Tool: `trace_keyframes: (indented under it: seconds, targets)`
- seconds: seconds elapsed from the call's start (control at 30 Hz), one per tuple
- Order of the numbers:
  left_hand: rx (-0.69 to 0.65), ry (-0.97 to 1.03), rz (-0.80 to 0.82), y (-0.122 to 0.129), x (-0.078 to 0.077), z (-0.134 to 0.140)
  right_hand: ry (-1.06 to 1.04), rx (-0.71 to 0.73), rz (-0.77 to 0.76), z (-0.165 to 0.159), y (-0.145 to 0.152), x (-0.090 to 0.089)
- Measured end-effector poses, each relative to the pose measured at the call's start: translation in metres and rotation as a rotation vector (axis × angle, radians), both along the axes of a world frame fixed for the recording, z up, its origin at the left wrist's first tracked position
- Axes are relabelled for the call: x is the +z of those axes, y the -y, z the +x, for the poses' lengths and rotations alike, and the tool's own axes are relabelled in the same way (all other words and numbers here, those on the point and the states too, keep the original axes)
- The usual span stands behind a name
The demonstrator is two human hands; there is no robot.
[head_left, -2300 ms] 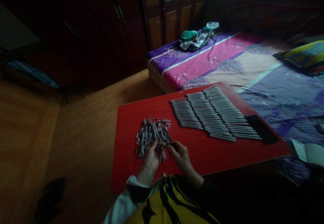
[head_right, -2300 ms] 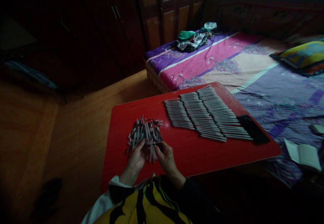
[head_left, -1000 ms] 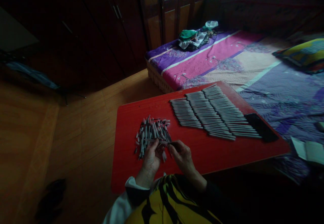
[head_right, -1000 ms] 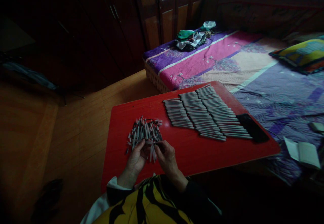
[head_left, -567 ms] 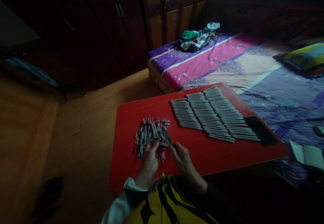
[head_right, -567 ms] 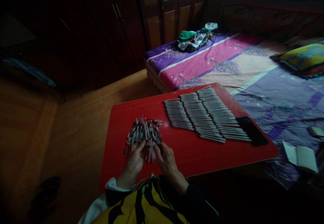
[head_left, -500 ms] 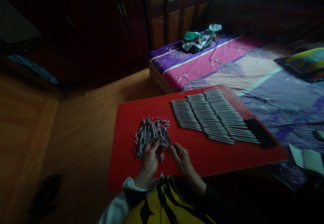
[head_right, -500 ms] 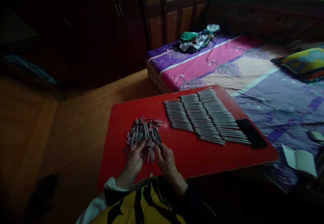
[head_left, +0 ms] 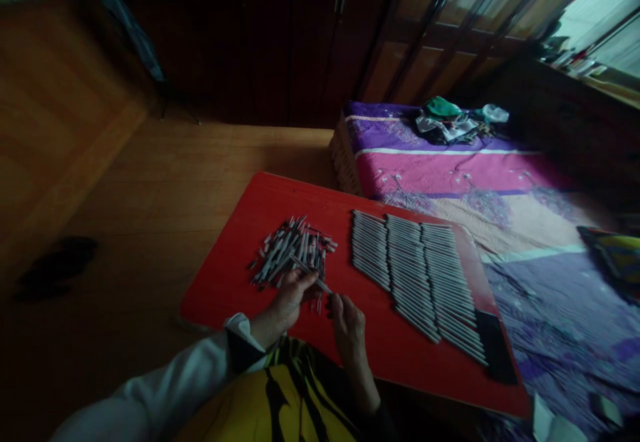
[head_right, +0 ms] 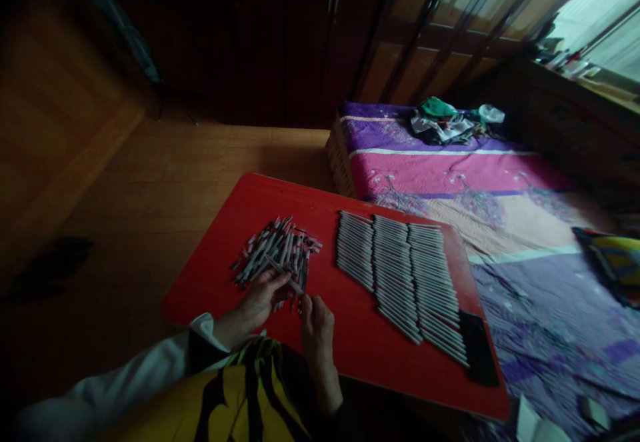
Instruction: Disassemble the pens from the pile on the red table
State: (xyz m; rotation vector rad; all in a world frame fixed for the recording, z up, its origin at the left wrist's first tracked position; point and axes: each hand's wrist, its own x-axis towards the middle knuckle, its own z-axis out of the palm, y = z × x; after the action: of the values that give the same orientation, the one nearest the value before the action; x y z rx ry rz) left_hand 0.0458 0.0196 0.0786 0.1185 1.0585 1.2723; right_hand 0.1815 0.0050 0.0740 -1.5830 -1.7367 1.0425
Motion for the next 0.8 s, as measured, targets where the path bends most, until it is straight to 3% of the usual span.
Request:
trace_keyframes:
  seconds: [0.27, 0.4, 0.8]
  targets:
    - [-0.032, 0.02, 0.011, 0.002, 0.005, -0.005, 0.048, 0.02, 0.052, 0.0, 0.002, 0.002]
    - [-0.032, 0.029, 0.017, 0.003, 0.006, -0.006, 0.021, -0.042, 0.087, 0.0, 0.004, 0.003]
    - [-0.052, -0.004, 0.038, 0.005, -0.005, -0.004, 0.161, -0.022, 0.124, 0.003, 0.008, -0.003]
